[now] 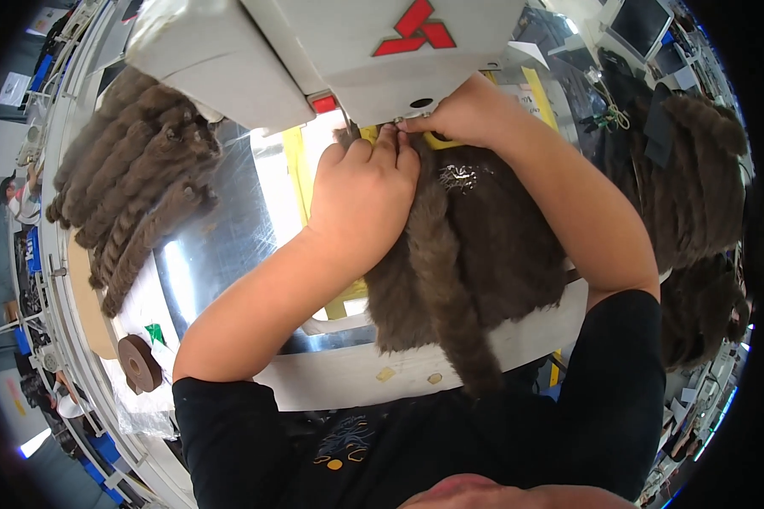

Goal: Sewing fur strips onto a fur base using an industrial sewing machine.

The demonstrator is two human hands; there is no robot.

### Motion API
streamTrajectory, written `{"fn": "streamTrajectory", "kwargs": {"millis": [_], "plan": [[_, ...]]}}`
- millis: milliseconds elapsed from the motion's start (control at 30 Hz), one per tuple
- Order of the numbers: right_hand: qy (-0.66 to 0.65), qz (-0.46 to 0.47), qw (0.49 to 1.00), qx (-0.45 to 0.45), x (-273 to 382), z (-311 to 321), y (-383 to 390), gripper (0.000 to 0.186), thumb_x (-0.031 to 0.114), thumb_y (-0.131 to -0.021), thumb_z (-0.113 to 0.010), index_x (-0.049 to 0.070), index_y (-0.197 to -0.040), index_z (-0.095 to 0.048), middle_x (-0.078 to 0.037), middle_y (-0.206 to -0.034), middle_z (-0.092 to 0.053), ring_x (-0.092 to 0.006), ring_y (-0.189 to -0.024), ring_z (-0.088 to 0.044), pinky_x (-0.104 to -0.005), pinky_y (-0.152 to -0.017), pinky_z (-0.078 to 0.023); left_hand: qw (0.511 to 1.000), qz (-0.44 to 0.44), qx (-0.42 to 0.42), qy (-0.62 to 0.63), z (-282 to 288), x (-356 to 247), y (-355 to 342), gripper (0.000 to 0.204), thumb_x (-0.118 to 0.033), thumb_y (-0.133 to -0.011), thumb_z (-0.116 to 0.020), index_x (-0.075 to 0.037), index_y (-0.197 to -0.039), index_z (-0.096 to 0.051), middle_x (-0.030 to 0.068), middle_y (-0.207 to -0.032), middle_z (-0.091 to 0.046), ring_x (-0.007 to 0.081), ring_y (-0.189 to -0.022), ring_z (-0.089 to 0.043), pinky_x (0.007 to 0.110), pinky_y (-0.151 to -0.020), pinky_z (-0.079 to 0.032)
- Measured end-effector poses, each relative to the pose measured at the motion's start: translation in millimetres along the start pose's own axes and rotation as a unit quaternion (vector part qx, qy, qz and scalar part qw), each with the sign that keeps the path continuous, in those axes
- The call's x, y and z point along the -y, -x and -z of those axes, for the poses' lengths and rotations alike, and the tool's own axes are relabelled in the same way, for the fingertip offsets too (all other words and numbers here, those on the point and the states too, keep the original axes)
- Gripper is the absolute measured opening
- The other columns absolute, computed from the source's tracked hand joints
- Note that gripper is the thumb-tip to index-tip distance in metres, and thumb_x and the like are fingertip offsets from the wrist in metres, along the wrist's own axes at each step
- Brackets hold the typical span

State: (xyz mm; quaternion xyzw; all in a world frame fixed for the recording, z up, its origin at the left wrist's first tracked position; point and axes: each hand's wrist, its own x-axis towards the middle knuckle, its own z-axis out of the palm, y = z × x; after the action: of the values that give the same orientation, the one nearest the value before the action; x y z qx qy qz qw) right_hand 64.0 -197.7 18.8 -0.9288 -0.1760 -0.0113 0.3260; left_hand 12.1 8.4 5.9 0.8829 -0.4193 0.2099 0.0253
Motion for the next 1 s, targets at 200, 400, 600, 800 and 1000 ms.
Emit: {"fn": "streamTrajectory", "kwargs": {"millis": [200, 400, 600, 800, 1000], "plan": [[-0.058, -0.094, 0.99, 0.083, 15.2, 15.0, -2.2, 0.041, 0.019, -0.076, -0.083, 0.003, -0.113, -0.073, -0.017, -0.103, -0.075, -0.0376, -0.101, -0.069, -0.0421, -0.087, -0.054, 1.0, 0.01, 0.004, 0.016, -1.3, 2.9, -6.5, 0.025, -0.011, -0.083, -0.063, -0.006, -0.106, -0.07, 0.0089, -0.118, -0.075, 0.0214, -0.082, -0.068, 0.035, -0.068, -0.05], [-0.097, -0.268, 0.954, 0.095, 36.5, 21.4, -5.1, 0.023, 0.007, -0.081, -0.077, -0.002, -0.101, -0.07, -0.009, -0.073, -0.069, -0.0189, -0.059, -0.063, -0.0336, -0.055, -0.05, 0.998, 0.024, 0.024, 0.049, -1.6, 5.1, -4.5, 0.021, -0.012, -0.08, -0.064, -0.007, -0.099, -0.068, 0.0094, -0.117, -0.074, 0.0218, -0.081, -0.068, 0.035, -0.067, -0.051], [-0.124, -0.176, 0.976, 0.042, 27.9, 15.4, 0.2, 0.015, 0.006, -0.083, -0.074, -0.002, -0.095, -0.069, -0.004, -0.067, -0.063, -0.012, -0.052, -0.055, -0.0292, -0.046, -0.043, 0.996, 0.032, 0.045, 0.064, -1.3, 4.3, -4.3, 0.019, -0.011, -0.078, -0.065, -0.008, -0.096, -0.065, 0.0109, -0.117, -0.073, 0.0231, -0.08, -0.069, 0.035, -0.067, -0.052], [-0.021, -0.082, 0.995, 0.048, 32.0, 22.6, -1.9, 0.022, 0.012, -0.083, -0.077, 0.001, -0.101, -0.072, -0.009, -0.076, -0.071, -0.0191, -0.062, -0.064, -0.0348, -0.056, -0.051, 0.996, 0.04, 0.053, 0.062, 0.5, 4.6, -3.9, 0.018, -0.01, -0.08, -0.065, -0.009, -0.098, -0.064, 0.0118, -0.119, -0.074, 0.0248, -0.08, -0.072, 0.035, -0.067, -0.056], [0.049, 0.091, 0.993, -0.055, 0.8, 5.0, 11.8, 0.023, 0.016, -0.084, -0.073, 0.001, -0.101, -0.073, -0.017, -0.093, -0.075, -0.0382, -0.091, -0.071, -0.0437, -0.078, -0.055, 0.993, 0.048, 0.068, 0.082, -0.8, 2.9, -5.5, 0.018, -0.009, -0.083, -0.063, -0.008, -0.1, -0.063, 0.0139, -0.126, -0.072, 0.0239, -0.076, -0.073, 0.036, -0.063, -0.058]]}}
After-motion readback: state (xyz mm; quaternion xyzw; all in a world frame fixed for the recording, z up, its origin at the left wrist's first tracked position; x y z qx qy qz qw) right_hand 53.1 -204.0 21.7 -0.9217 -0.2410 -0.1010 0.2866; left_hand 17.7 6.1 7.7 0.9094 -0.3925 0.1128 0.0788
